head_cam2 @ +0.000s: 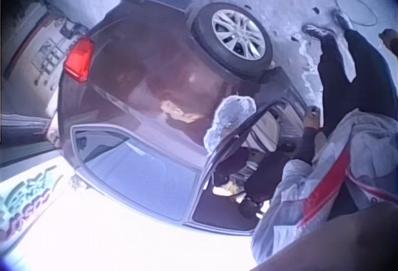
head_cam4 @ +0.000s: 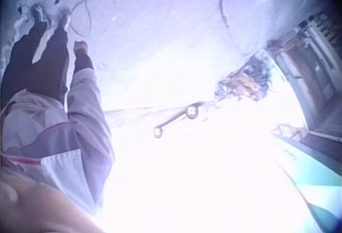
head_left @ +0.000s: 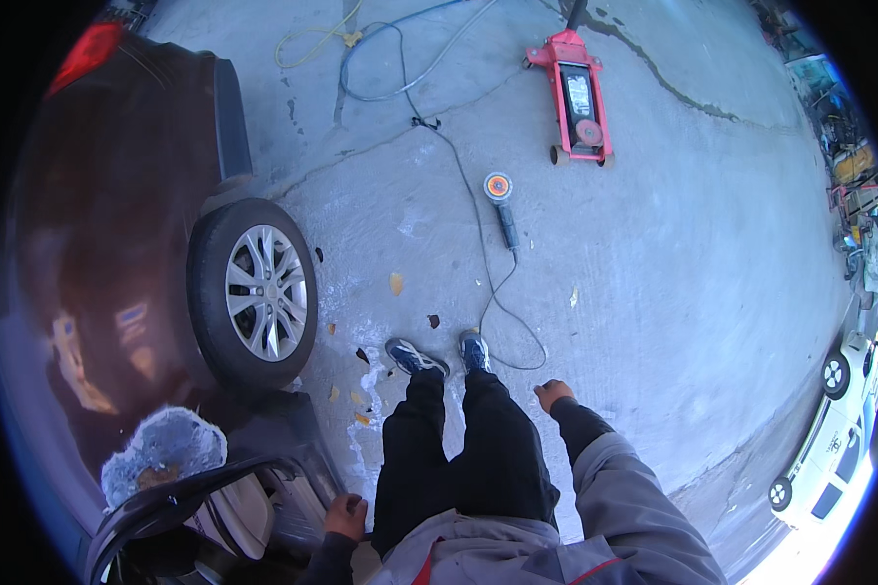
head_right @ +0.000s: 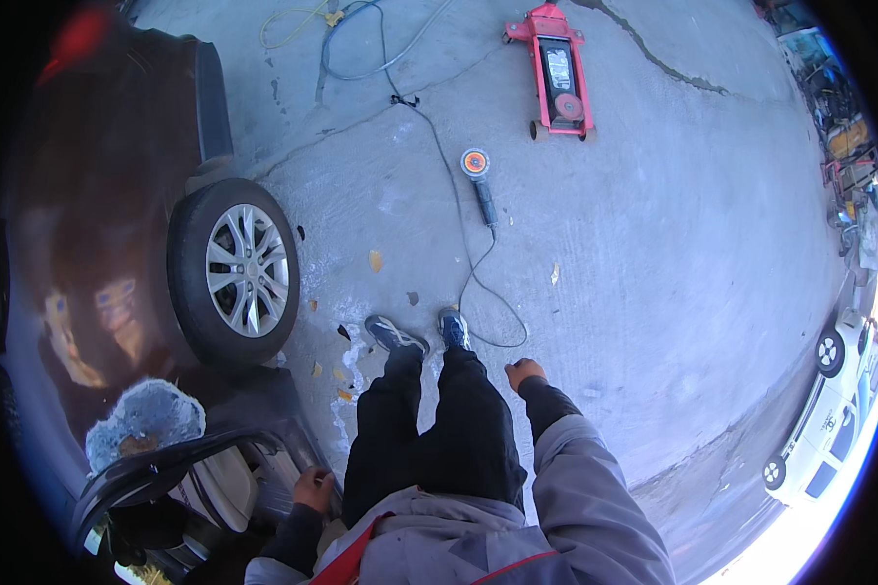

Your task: The person retrieves a power cord and connects it to a tool, then uses a scraper to remove material from a damaged area on the rear side of a brown car. The person then uses an angle grinder to smooth the same area on the car's body.

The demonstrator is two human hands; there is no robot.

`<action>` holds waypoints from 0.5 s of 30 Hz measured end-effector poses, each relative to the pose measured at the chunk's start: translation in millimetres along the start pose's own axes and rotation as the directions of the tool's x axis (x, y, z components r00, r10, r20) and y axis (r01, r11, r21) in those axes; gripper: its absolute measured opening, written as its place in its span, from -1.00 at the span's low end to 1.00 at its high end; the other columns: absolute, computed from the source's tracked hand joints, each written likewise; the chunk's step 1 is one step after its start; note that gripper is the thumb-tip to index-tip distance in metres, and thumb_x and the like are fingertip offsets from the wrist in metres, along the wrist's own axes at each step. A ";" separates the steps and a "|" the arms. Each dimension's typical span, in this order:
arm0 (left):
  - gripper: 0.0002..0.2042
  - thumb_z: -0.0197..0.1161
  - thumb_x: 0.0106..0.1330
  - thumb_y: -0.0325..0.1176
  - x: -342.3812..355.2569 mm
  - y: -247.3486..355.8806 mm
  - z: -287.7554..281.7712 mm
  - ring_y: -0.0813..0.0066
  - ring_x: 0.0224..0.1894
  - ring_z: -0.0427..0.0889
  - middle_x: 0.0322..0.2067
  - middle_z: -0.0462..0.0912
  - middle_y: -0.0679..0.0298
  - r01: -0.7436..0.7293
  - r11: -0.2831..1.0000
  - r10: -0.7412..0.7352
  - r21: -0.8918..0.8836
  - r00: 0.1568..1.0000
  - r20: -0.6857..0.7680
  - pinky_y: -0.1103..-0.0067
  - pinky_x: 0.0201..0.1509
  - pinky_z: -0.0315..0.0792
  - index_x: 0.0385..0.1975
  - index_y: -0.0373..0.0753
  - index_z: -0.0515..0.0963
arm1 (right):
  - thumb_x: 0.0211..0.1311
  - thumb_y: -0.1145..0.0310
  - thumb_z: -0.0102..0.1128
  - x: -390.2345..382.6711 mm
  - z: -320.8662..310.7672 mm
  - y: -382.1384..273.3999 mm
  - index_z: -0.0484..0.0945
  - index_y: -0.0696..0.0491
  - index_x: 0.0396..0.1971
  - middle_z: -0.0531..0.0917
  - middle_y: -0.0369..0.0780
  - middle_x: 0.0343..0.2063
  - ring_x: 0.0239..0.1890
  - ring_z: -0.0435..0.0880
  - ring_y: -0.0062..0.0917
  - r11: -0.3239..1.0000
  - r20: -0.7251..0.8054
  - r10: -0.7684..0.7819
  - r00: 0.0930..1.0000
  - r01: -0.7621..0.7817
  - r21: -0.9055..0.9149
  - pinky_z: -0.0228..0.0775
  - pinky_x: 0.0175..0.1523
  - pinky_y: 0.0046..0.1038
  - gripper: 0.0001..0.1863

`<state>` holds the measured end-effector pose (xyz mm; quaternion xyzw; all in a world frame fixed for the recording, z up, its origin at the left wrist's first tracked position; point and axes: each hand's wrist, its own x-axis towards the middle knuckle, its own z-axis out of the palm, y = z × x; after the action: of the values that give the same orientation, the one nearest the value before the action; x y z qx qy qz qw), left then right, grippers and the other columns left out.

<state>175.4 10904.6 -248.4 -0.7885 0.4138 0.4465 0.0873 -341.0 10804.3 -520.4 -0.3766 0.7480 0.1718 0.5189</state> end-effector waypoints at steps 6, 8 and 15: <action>-0.36 0.37 0.30 0.06 170.6 94.1 68.3 -0.06 0.31 0.45 0.25 0.54 -0.02 -0.521 0.822 0.475 0.231 0.850 0.228 0.10 0.34 0.33 0.25 -0.25 0.49 | 0.32 -0.05 0.18 122.2 7.0 -55.4 0.75 0.20 -0.13 0.76 0.11 -0.06 0.08 0.71 0.01 0.998 -0.045 -0.057 0.997 0.058 0.010 0.51 0.24 -0.10 -0.45; -0.28 0.39 0.23 0.10 209.0 119.1 86.7 -0.06 0.45 0.28 0.33 0.46 0.00 -0.529 0.728 0.475 0.436 0.848 0.235 -0.13 0.41 0.13 0.31 -0.23 0.46 | 0.32 -0.02 0.22 188.2 6.8 -84.2 0.69 0.19 -0.01 0.74 0.15 -0.06 0.08 0.70 0.06 0.995 -0.160 -0.073 0.984 0.083 0.056 0.51 0.24 -0.10 -0.46; -0.54 0.47 0.04 -0.18 289.9 122.9 77.2 -0.08 0.39 0.40 0.22 0.56 0.07 -0.447 0.780 0.507 0.438 0.861 -0.023 -0.14 0.44 0.13 -0.03 -0.17 0.63 | 0.27 0.05 0.38 430.9 -27.1 -181.0 0.31 0.25 0.33 0.50 0.14 0.25 0.33 0.48 0.03 0.996 -0.655 -0.083 0.751 0.075 -0.041 0.42 0.37 -0.12 -0.20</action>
<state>111.9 10698.3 -490.2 -0.6494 0.6911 0.2983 0.1086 -300.9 10501.8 -875.5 -0.4472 0.8647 0.0114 0.2286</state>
